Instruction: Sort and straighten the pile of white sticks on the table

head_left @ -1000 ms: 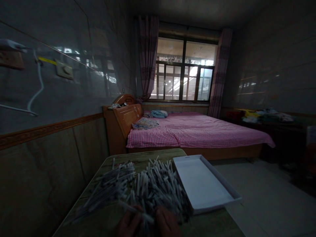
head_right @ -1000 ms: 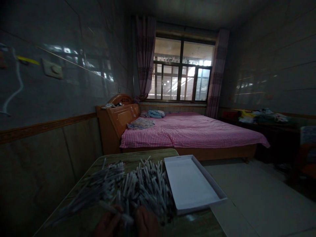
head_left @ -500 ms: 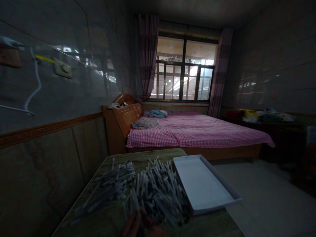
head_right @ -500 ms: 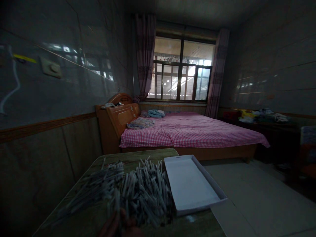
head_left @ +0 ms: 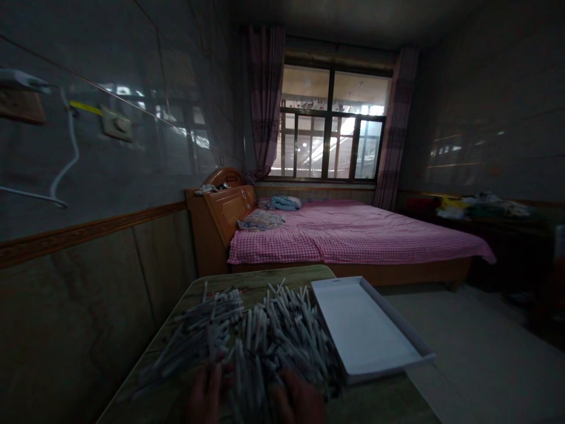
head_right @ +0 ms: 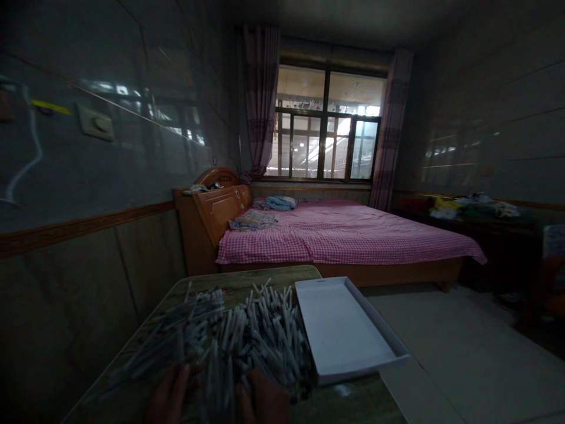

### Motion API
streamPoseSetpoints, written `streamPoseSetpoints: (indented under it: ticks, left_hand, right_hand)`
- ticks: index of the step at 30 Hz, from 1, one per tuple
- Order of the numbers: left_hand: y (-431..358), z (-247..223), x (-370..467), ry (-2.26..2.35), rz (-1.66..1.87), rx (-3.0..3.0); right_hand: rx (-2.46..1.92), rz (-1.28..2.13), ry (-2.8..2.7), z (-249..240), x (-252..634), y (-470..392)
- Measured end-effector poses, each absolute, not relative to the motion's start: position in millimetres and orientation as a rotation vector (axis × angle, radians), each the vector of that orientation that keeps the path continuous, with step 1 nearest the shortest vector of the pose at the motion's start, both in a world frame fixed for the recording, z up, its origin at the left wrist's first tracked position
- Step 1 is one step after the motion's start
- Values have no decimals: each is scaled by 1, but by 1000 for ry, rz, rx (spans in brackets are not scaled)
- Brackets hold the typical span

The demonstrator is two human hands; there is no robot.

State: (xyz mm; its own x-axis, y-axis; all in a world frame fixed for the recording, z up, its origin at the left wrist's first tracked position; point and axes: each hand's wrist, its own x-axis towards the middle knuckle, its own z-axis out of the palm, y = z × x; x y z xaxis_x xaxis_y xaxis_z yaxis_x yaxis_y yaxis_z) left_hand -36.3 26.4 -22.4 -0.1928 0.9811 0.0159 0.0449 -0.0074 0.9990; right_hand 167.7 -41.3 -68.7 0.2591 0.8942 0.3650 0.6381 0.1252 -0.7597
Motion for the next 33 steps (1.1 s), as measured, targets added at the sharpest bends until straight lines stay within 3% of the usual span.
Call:
streamPoseSetpoints:
  ticks: [9,17,25,29,33]
  left_hand:
    - [45,-71,-31,1341,1571,1286]
    - [39,-59,-25,1437,1397,1324]
    - [43,-59,-26,1437,1469,1275]
    - [51,-43,-51,1680,1466,1490]
    - [54,-24,-90,2130,1249,1786]
  right_hand:
    - [-1554,385,-1209,-36,212,-19]
    - [-1508,259,-1294,-38,215,-24]
    - [-1288,169,-1597,-53,211,-31]
    - [-1190,164,-1681,-63,195,-36]
    - [-1177,139,-1711,-69,185,-37]
